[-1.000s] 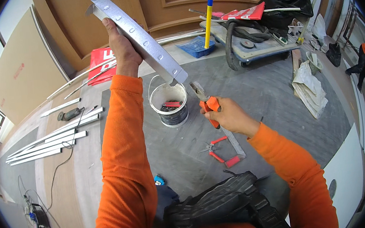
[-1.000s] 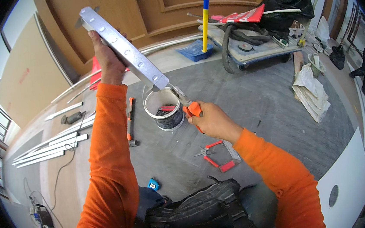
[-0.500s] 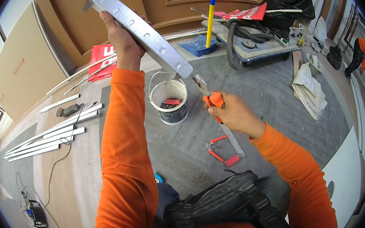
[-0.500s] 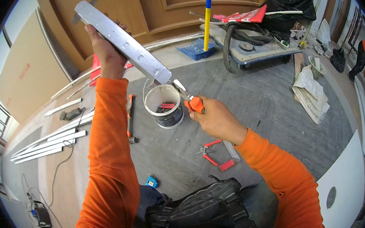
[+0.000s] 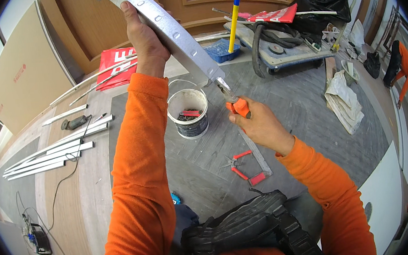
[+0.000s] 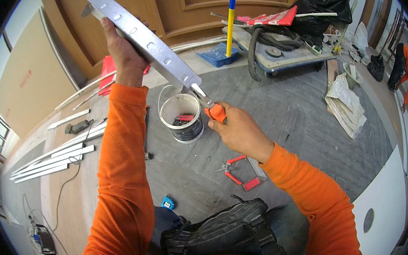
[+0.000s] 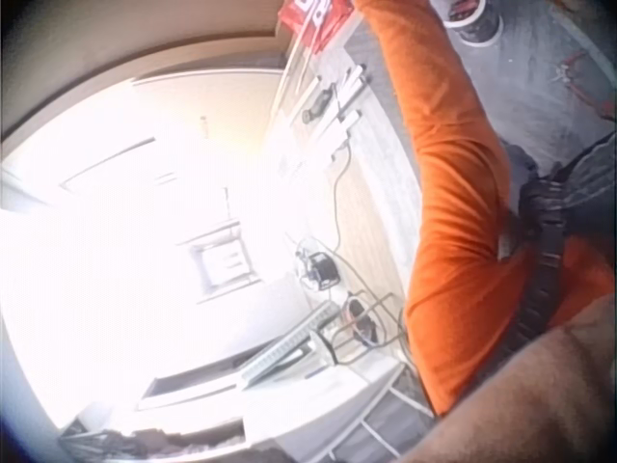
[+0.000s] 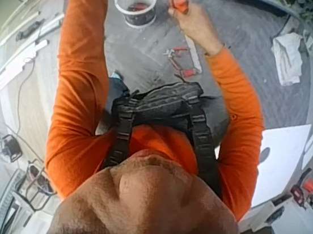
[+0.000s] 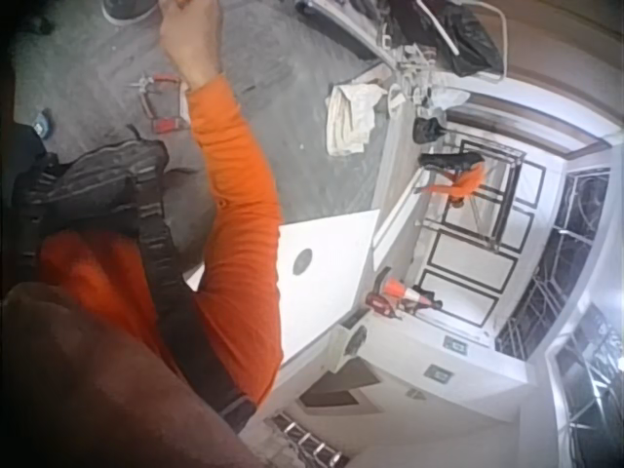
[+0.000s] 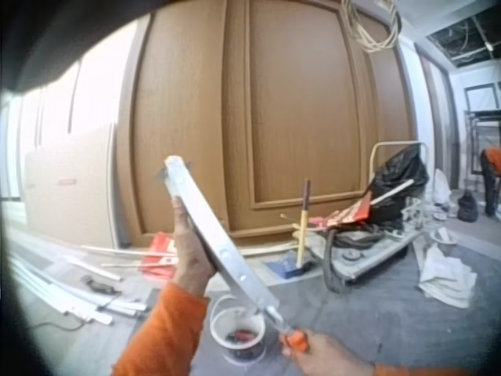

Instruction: The person measures and marks a metal profile with a ruler and marker, then uses tin snips to cut notches and trim the piece. The person then uses pliers to bend the cut sections and fits the profile into a wall opening, checking alignment with a level.

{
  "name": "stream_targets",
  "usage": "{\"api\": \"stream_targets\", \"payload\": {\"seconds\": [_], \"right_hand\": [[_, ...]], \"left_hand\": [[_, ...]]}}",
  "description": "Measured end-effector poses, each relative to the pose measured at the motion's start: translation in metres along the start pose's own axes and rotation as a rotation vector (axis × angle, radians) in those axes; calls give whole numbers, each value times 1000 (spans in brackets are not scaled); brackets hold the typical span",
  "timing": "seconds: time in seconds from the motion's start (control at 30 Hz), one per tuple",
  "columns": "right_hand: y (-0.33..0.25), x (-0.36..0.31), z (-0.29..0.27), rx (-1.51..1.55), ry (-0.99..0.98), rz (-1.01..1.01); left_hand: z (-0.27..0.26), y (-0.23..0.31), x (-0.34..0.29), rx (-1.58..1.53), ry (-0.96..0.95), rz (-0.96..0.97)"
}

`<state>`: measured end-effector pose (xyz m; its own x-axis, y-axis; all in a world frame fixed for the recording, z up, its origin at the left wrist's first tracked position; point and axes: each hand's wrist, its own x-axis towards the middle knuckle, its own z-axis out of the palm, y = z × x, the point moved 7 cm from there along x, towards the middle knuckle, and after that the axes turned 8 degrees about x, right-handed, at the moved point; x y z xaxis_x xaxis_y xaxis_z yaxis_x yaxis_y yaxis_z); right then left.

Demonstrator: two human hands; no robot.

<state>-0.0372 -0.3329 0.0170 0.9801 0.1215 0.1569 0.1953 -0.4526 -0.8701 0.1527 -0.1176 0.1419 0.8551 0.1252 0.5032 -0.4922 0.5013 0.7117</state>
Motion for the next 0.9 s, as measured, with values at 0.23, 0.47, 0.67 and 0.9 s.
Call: {"api": "stream_targets", "payload": {"seconds": [0.23, 0.47, 0.67, 0.9], "right_hand": [[11, -2, -1, 13, -62, 47], [19, 1, 0, 87, -38, 58], [30, 4, 8, 148, -152, 136], [36, 4, 8, 186, -134, 156]], "left_hand": [[-40, -28, 7, -236, 285, -271], [-82, -46, 18, -63, 397, -295], [-73, -40, 13, -5, 345, -310], [-68, -43, 14, 9, 358, -265]]}}
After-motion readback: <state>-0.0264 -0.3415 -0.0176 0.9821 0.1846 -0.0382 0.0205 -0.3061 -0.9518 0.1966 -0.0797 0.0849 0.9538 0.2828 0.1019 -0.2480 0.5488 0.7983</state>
